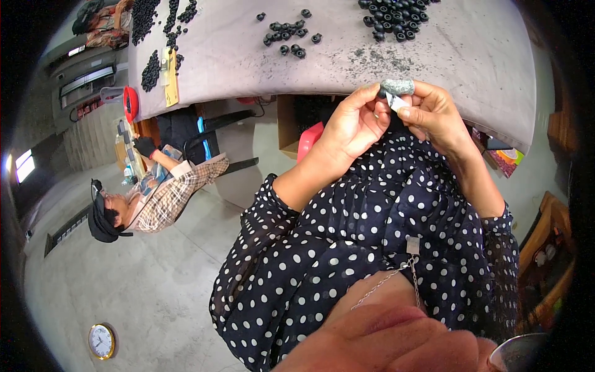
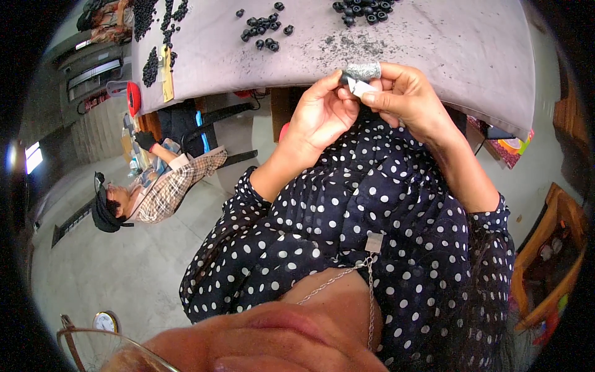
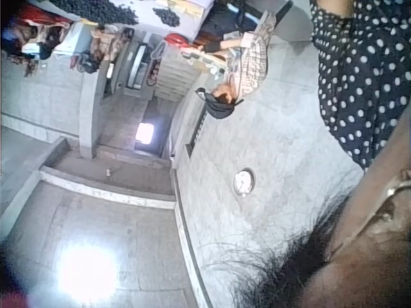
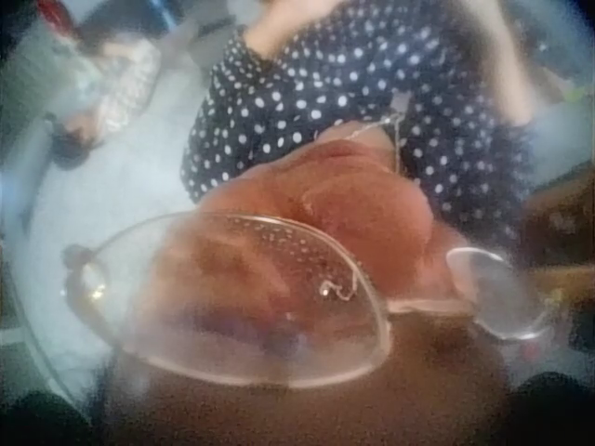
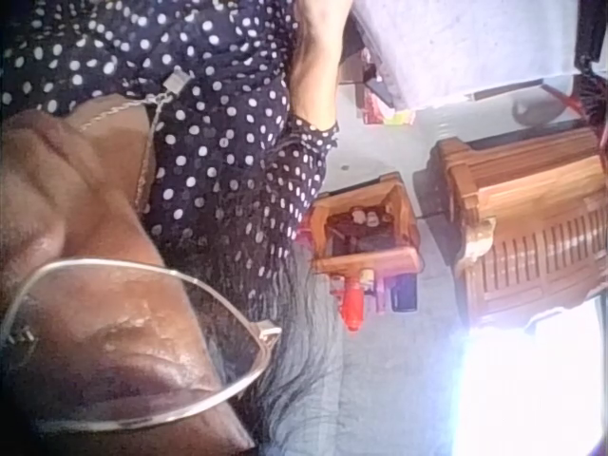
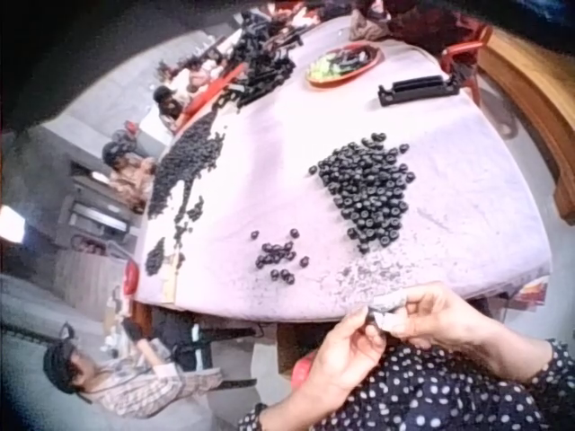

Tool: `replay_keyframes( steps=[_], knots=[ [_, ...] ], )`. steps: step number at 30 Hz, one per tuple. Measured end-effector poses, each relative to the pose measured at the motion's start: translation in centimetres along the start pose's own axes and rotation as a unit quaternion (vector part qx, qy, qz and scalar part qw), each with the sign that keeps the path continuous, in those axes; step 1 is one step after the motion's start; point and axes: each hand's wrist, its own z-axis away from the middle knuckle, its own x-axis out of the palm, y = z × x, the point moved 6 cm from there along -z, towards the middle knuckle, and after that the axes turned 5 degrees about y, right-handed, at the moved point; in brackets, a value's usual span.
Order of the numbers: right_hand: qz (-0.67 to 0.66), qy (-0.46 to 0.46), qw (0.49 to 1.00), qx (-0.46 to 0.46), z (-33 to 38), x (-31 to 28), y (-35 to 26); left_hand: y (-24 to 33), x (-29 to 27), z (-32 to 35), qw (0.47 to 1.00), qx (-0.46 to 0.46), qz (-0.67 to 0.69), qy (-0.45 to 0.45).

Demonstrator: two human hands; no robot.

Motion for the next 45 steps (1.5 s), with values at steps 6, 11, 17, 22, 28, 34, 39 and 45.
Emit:
replay_keyframes(
  steps=[6,11,17,22,28,34,39,45],
  knots=[
    [-0.003,-0.021,1.000,-0.008,0.3,0.6,-0.5,0.3,-0.2,0.0,0.999,0.032,-0.032,0.000],
    [-0.014,-0.017,1.000,-0.001,0.2,0.6,-0.4,0.3,0.2,0.1,0.998,0.034,-0.043,0.007],
    [-0.034,-0.035,0.999,-0.010,0.2,0.5,-0.7,0.5,0.3,-0.2,0.998,0.040,-0.049,-0.015],
    [-0.007,-0.011,1.000,0.005,-0.2,0.8,-0.6,1.0,0.5,0.6,0.997,0.058,-0.057,-0.014],
    [-0.032,0.018,0.999,-0.004,-0.1,-0.3,0.5,8.6,1.9,2.6,0.884,0.390,-0.255,-0.019],
    [-0.018,0.025,0.999,-0.015,0.2,0.9,-0.5,19.5,-1.4,3.2,0.633,0.595,-0.471,0.153],
    [-0.031,0.026,0.999,-0.029,-0.4,-0.1,-0.5,19.2,-0.9,2.4,0.500,0.638,-0.550,0.200],
    [-0.022,0.032,0.999,-0.027,-0.3,-0.1,-0.6,13.0,6.7,-0.2,0.453,0.659,-0.598,0.054]
  ],
)
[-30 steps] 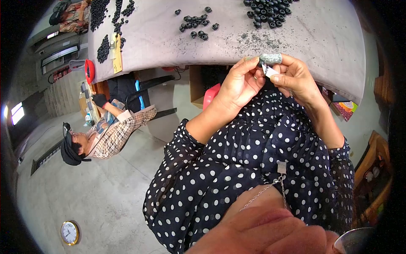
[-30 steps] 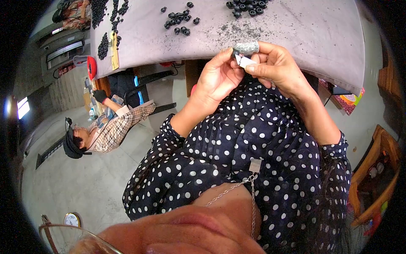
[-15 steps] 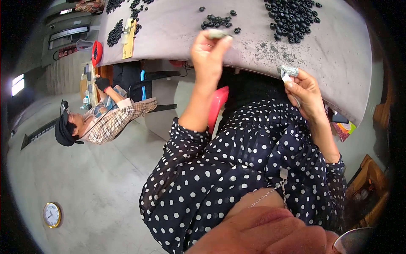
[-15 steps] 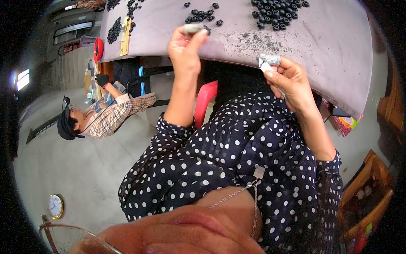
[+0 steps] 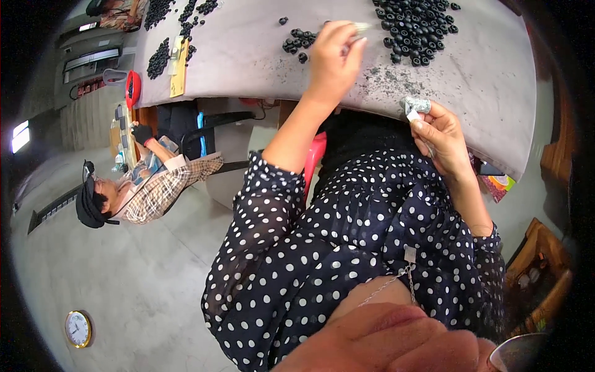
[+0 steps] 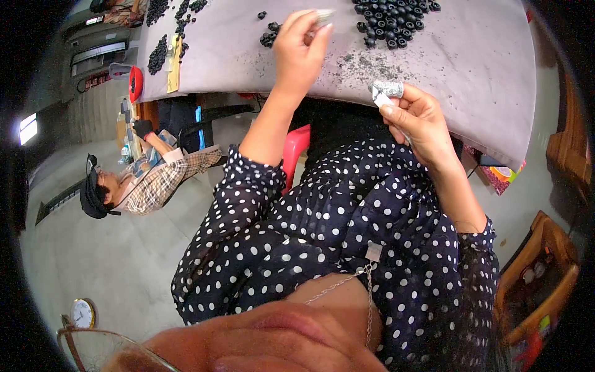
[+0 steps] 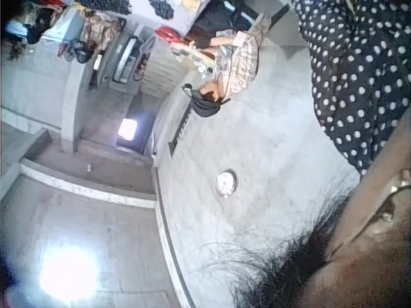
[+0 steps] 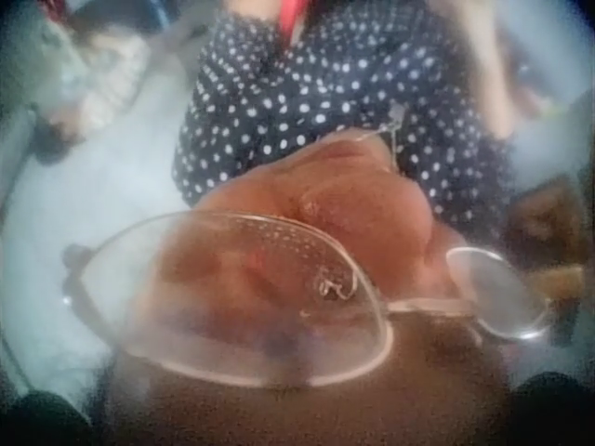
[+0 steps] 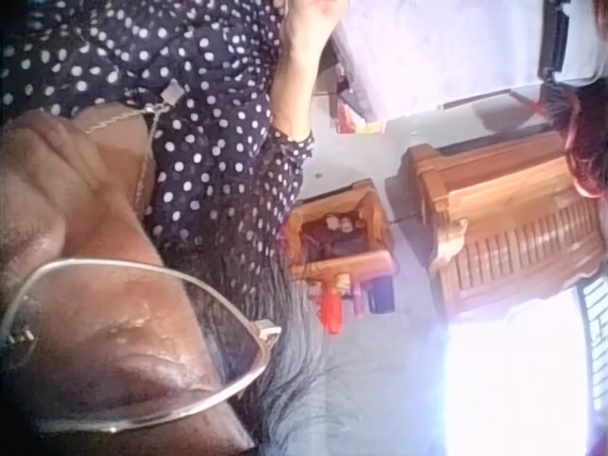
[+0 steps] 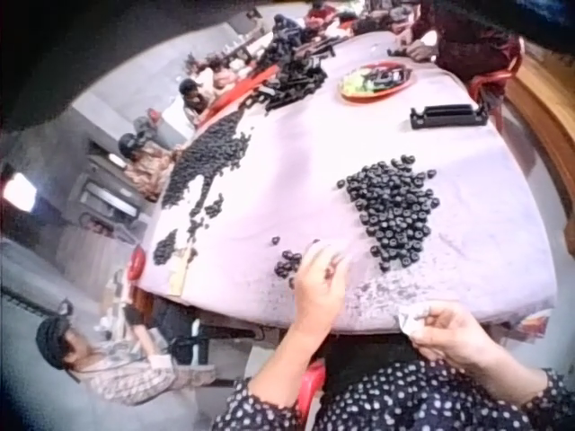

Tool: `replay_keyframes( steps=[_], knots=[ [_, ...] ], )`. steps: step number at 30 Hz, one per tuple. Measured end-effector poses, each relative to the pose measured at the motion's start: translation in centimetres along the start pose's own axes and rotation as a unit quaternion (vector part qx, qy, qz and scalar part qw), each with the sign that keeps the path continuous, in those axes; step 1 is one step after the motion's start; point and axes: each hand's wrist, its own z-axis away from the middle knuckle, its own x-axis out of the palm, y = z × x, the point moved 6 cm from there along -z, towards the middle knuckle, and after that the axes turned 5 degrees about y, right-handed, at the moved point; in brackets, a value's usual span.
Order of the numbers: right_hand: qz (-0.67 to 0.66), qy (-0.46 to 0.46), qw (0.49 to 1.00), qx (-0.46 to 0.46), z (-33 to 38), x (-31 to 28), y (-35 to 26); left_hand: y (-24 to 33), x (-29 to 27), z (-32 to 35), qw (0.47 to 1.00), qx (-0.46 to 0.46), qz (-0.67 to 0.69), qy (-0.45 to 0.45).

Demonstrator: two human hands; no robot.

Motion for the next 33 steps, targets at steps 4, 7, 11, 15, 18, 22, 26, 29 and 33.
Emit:
replay_keyframes(
  steps=[4,7,11,15,18,22,26,29,33],
  knots=[
    [-0.005,0.006,1.000,0.005,0.0,0.0,-0.1,-0.7,4.1,-1.6,0.992,0.034,-0.011,-0.119],
    [-0.002,0.005,1.000,0.016,0.2,0.0,-0.3,-0.9,5.4,-1.3,0.982,0.020,-0.011,-0.189],
    [-0.002,-0.004,1.000,0.015,0.3,0.1,-0.4,-0.6,5.1,-0.5,0.975,-0.002,-0.032,-0.219],
    [0.018,-0.008,1.000,0.008,0.3,0.0,-0.4,-0.8,3.9,-0.2,0.981,-0.016,-0.034,-0.192],
    [0.026,0.006,1.000,-0.005,0.1,0.0,-0.4,-2.0,2.3,1.3,0.972,-0.175,0.106,-0.118],
    [0.055,0.023,0.998,-0.014,0.2,-0.2,-0.4,-1.4,2.1,4.4,0.799,-0.416,0.419,-0.117],
    [0.076,0.035,0.996,-0.035,0.4,0.0,-0.6,0.9,2.6,8.4,0.600,-0.574,0.547,-0.102],
    [0.063,0.001,0.997,-0.045,0.4,0.6,-0.8,1.5,3.2,10.2,0.532,-0.602,0.587,-0.096],
    [0.065,-0.027,0.997,-0.029,0.5,1.4,-0.8,2.4,3.5,11.4,0.487,-0.631,0.598,-0.082]
  ],
)
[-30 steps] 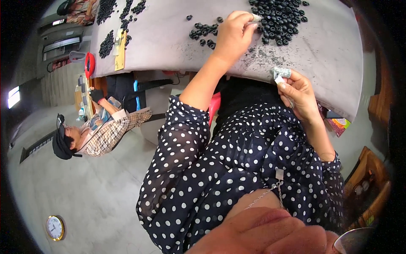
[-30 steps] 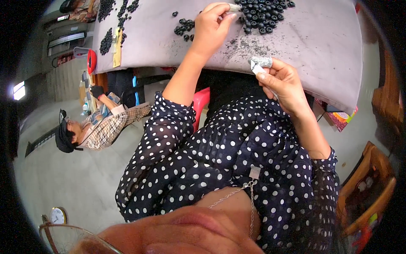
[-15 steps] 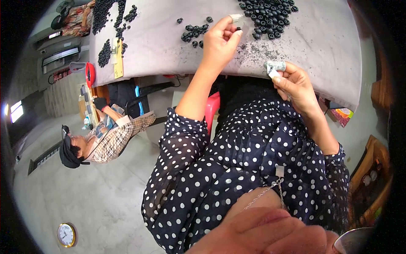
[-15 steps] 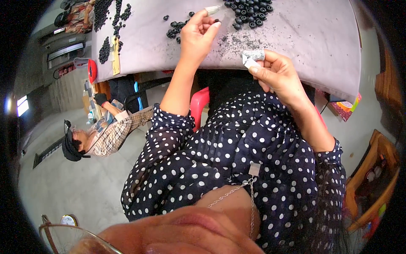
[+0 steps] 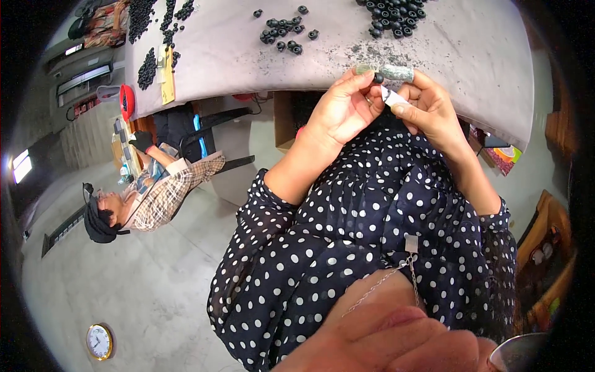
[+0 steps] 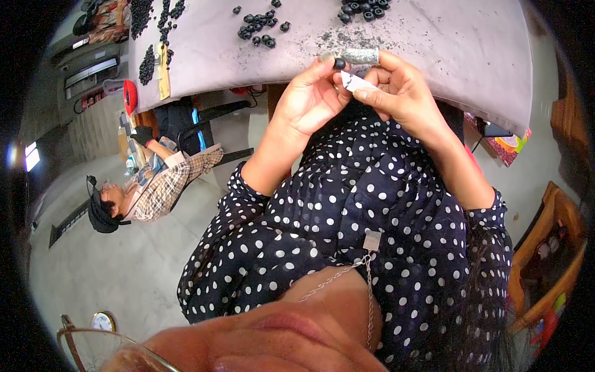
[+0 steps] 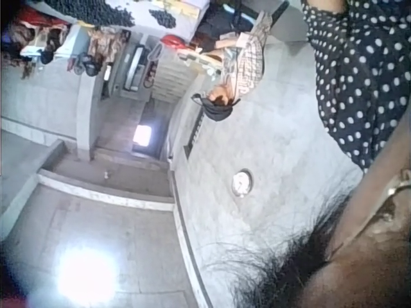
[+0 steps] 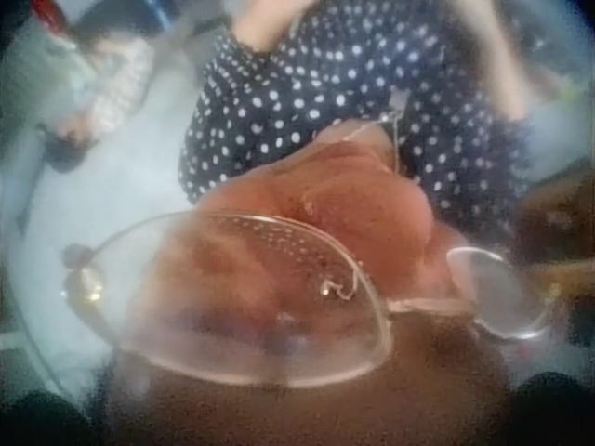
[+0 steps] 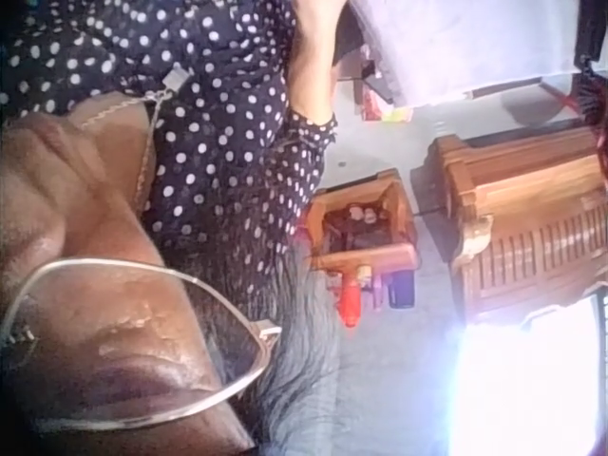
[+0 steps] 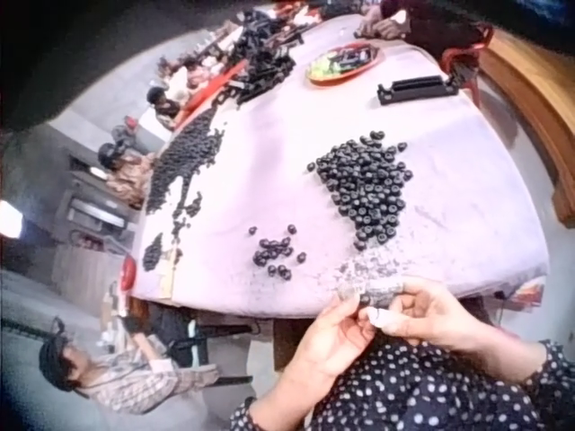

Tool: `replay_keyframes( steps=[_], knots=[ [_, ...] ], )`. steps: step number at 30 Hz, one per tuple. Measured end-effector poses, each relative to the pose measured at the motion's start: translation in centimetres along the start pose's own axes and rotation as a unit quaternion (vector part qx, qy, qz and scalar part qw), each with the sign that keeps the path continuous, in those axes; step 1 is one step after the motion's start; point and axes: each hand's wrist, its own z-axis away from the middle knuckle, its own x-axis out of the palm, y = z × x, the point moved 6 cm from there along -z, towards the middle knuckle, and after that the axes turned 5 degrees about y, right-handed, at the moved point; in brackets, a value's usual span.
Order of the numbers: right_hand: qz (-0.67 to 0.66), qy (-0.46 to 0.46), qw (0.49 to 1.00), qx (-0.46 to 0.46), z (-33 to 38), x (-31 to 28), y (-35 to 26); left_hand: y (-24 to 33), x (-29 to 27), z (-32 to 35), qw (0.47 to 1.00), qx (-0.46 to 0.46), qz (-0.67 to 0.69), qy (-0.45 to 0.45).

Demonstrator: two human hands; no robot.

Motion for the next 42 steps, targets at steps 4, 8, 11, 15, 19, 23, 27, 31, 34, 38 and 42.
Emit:
replay_keyframes(
  steps=[4,8,11,15,19,23,27,31,34,38,42],
  knots=[
    [-0.007,-0.002,1.000,0.001,-0.1,-0.1,0.3,-0.4,0.0,0.2,1.000,0.001,-0.007,-0.003],
    [-0.007,-0.009,1.000,0.006,-0.1,-0.2,0.5,0.0,0.2,0.4,0.999,0.031,-0.041,0.009],
    [-0.016,-0.011,1.000,0.004,-0.1,-0.2,0.3,0.4,0.3,0.6,0.995,0.052,-0.080,0.002],
    [-0.004,-0.006,1.000,0.006,-0.1,-0.1,0.2,0.7,0.2,0.7,0.993,0.068,-0.096,0.002],
    [-0.020,0.004,1.000,0.009,-0.1,-0.5,0.2,0.9,0.7,0.8,0.988,0.062,-0.138,-0.015],
    [-0.011,-0.012,1.000,0.000,-0.1,-0.4,0.1,0.7,0.5,0.7,0.994,0.001,-0.092,-0.063],
    [-0.021,-0.031,0.999,0.012,-0.2,-0.7,0.2,0.4,0.4,0.7,0.993,-0.023,-0.084,-0.075],
    [-0.025,-0.035,0.999,0.015,0.0,-0.5,0.0,0.5,0.4,0.5,0.994,-0.038,-0.065,-0.079],
    [-0.011,-0.056,0.998,-0.003,0.1,-0.3,-0.4,0.5,0.3,0.4,0.993,-0.040,-0.068,-0.087],
    [0.002,-0.054,0.998,0.009,-0.1,-0.4,-0.1,0.6,0.3,0.4,0.991,-0.040,-0.076,-0.106],
    [-0.025,-0.055,0.998,0.028,-0.1,-0.4,0.1,0.4,0.3,0.3,0.990,-0.053,-0.063,-0.117]
  ],
)
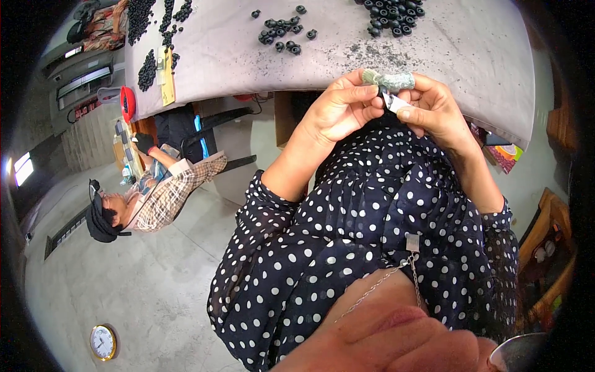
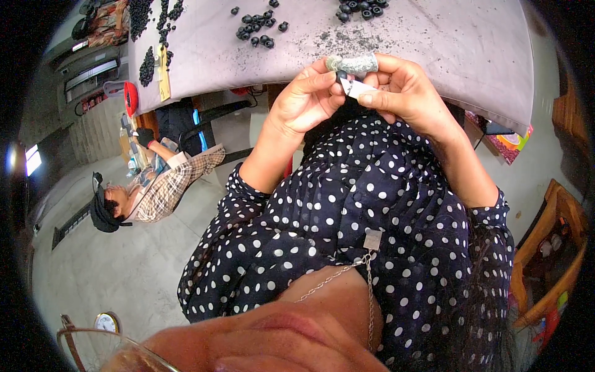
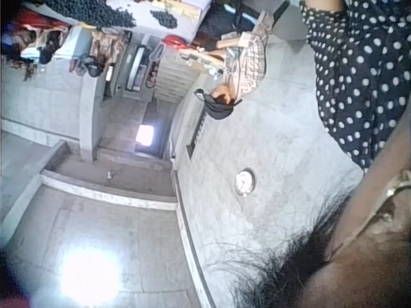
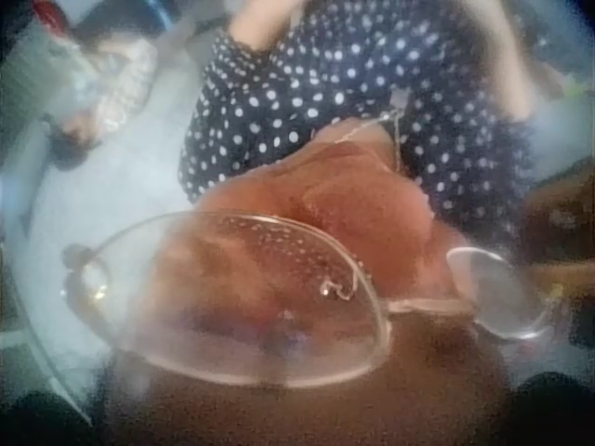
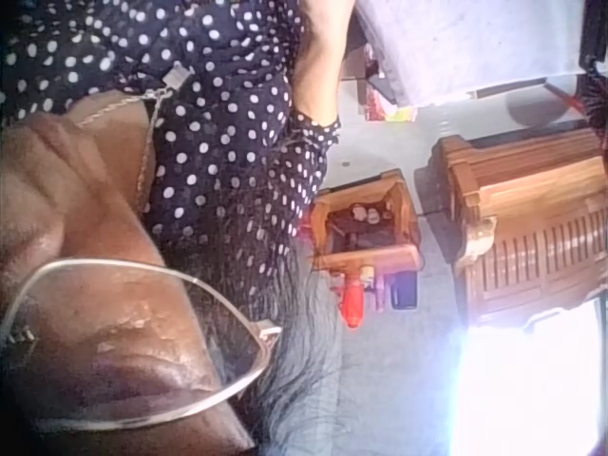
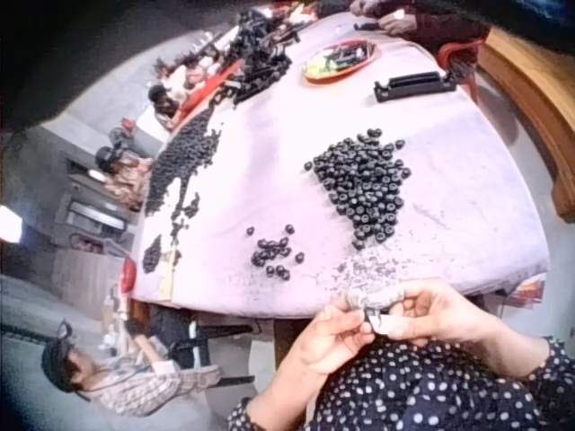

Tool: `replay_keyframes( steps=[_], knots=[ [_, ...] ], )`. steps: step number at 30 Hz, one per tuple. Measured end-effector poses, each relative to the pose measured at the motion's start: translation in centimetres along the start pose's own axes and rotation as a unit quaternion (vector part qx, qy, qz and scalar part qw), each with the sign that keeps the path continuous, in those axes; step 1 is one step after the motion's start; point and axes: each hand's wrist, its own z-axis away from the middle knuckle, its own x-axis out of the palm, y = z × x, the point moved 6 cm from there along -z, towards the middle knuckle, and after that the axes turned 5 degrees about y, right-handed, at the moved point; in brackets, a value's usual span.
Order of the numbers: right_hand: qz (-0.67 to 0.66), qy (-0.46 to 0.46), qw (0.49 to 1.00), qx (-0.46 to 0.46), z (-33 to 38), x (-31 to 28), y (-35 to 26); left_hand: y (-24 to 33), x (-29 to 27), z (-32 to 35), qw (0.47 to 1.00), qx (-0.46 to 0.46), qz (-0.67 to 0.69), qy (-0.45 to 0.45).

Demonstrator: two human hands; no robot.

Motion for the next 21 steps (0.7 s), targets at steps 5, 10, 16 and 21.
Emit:
replay_keyframes(
  steps=[5,10,16,21],
  knots=[
    [-0.043,0.006,0.999,0.022,-0.2,-0.5,1.1,-0.5,-0.1,0.1,1.000,-0.010,0.010,-0.023],
    [-0.061,0.022,0.997,0.030,-0.6,-0.6,1.4,-0.8,-0.7,-0.3,0.999,-0.002,0.049,-0.007],
    [-0.043,-0.010,0.999,0.007,-0.3,0.3,0.3,-0.2,-0.6,-0.4,0.998,0.000,0.055,-0.014],
    [-0.052,-0.012,0.998,0.013,-0.3,0.2,0.4,-0.2,-0.2,-0.3,0.998,0.004,0.058,-0.029]
  ],
)
